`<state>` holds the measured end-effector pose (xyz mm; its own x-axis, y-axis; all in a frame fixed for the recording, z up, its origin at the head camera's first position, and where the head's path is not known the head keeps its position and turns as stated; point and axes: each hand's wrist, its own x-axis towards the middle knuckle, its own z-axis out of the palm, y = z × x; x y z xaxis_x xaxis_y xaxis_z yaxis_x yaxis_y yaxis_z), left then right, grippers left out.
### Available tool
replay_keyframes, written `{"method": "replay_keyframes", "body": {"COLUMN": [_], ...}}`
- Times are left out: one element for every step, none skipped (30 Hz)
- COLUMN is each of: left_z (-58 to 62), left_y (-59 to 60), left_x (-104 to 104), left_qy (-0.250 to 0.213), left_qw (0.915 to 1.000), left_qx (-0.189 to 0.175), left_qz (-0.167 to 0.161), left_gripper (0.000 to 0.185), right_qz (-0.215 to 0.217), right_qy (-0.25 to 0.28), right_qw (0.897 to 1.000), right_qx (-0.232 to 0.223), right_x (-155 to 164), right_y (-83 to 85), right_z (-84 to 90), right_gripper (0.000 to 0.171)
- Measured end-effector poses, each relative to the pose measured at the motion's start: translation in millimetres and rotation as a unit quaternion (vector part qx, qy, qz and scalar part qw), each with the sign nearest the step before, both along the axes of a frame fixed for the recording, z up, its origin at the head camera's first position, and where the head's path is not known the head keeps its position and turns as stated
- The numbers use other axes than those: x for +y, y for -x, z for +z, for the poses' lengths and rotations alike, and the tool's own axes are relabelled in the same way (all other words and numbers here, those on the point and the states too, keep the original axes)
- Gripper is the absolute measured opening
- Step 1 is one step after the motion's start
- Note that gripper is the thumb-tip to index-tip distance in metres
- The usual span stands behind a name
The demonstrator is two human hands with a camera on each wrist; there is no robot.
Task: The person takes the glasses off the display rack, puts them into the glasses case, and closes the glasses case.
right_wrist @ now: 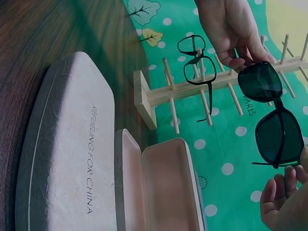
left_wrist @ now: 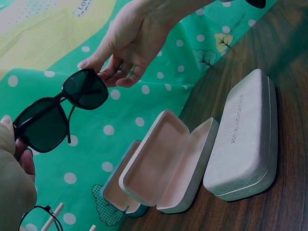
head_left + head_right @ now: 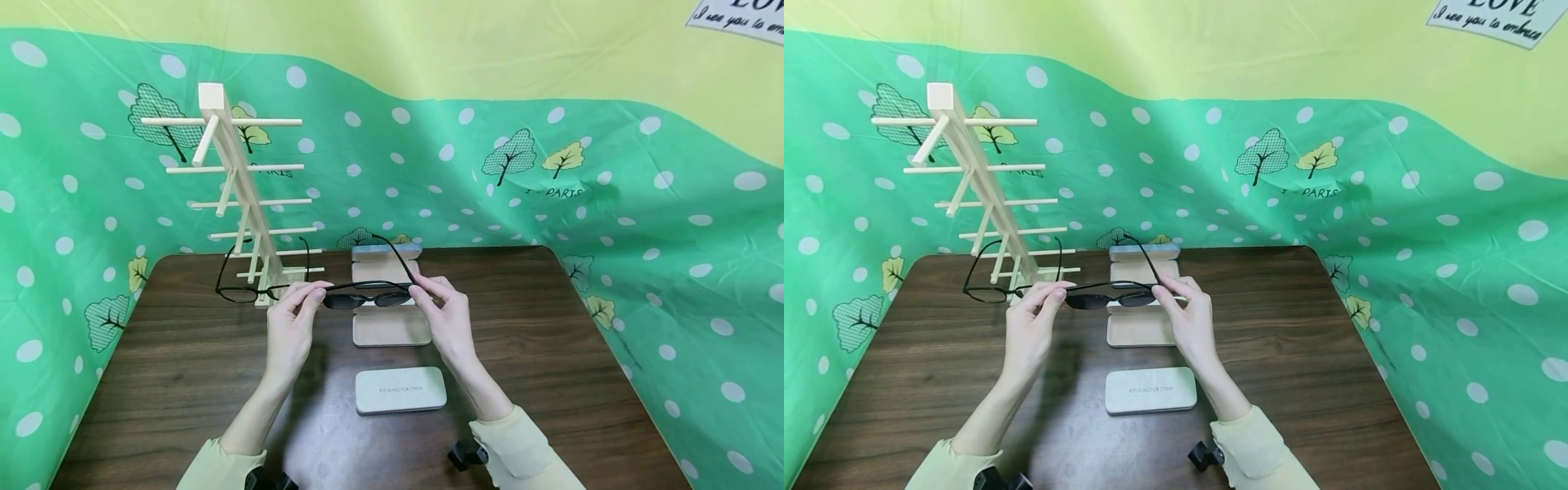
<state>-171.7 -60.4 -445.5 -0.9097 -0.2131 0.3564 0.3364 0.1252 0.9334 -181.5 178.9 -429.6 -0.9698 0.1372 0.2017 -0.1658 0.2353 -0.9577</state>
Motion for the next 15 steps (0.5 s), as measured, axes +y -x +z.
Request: {"method": "replay_keyframes", "body": {"left_z": [0.1,0.0,-0.3,-0.5,-0.8,-1.0,-1.0,-1.1,-1.1,-1.1,-1.1,-1.4,-1.3,-1.4,-1.4], "left_y": [0.0,0.0,0.0,0.1,0.2,0.3,0.3,0.5,0.5,0.6,0.7,0.8,0.9,0.9,0.9], "left_x": [0.2,0.4,0.5,0.6,0.5,0.6,0.6,0.5,0.5,0.4,0.4,0.4,0.3,0.4,0.4], "left_qy": [-0.001,-0.002,-0.004,-0.006,-0.008,-0.009,-0.010,-0.010,-0.011,-0.011,-0.010,-0.011,-0.011,-0.011,-0.011], "left_qw": [1.0000,1.0000,1.0000,1.0000,0.9999,0.9999,0.9999,0.9999,0.9999,0.9999,0.9999,0.9999,0.9999,0.9999,0.9999], "left_qx": [-0.001,-0.003,-0.003,-0.005,-0.006,-0.007,-0.007,-0.007,-0.007,-0.007,-0.007,-0.007,-0.007,-0.007,-0.007], "left_qz": [0.000,0.000,-0.001,-0.002,-0.002,-0.002,-0.002,-0.002,-0.001,-0.001,0.000,0.000,0.000,-0.001,-0.001], "left_gripper": [0.016,0.015,0.016,0.016,0.016,0.016,0.016,0.016,0.016,0.016,0.016,0.016,0.016,0.016,0.017], "right_qz": [-0.002,-0.005,-0.006,-0.007,-0.008,-0.008,-0.008,-0.007,-0.007,-0.006,-0.006,-0.005,-0.004,-0.003,-0.002], "right_qy": [-0.005,-0.008,-0.011,-0.014,-0.017,-0.018,-0.020,-0.020,-0.022,-0.023,-0.025,-0.027,-0.030,-0.032,-0.035], "right_qw": [1.000,1.000,1.000,1.000,1.000,1.000,1.000,1.000,1.000,1.000,1.000,0.999,0.999,0.999,0.999], "right_qx": [0.001,0.001,0.002,0.003,0.005,0.007,0.009,0.012,0.014,0.016,0.017,0.018,0.019,0.019,0.019], "right_x": [0.6,1.1,1.6,2.1,2.3,2.6,2.8,2.7,2.7,2.6,2.5,2.6,2.7,2.8,2.9], "right_y": [0.1,0.0,0.1,0.3,0.4,0.5,0.6,0.8,1.0,1.2,1.1,1.3,1.3,1.4,1.3], "right_z": [-0.5,-0.8,-1.5,-2.1,-2.5,-2.9,-3.1,-3.3,-3.6,-3.5,-3.3,-3.6,-3.7,-4.0,-4.2], "right_gripper": [0.029,0.028,0.028,0.028,0.027,0.027,0.027,0.026,0.026,0.025,0.025,0.024,0.023,0.022,0.022]}}
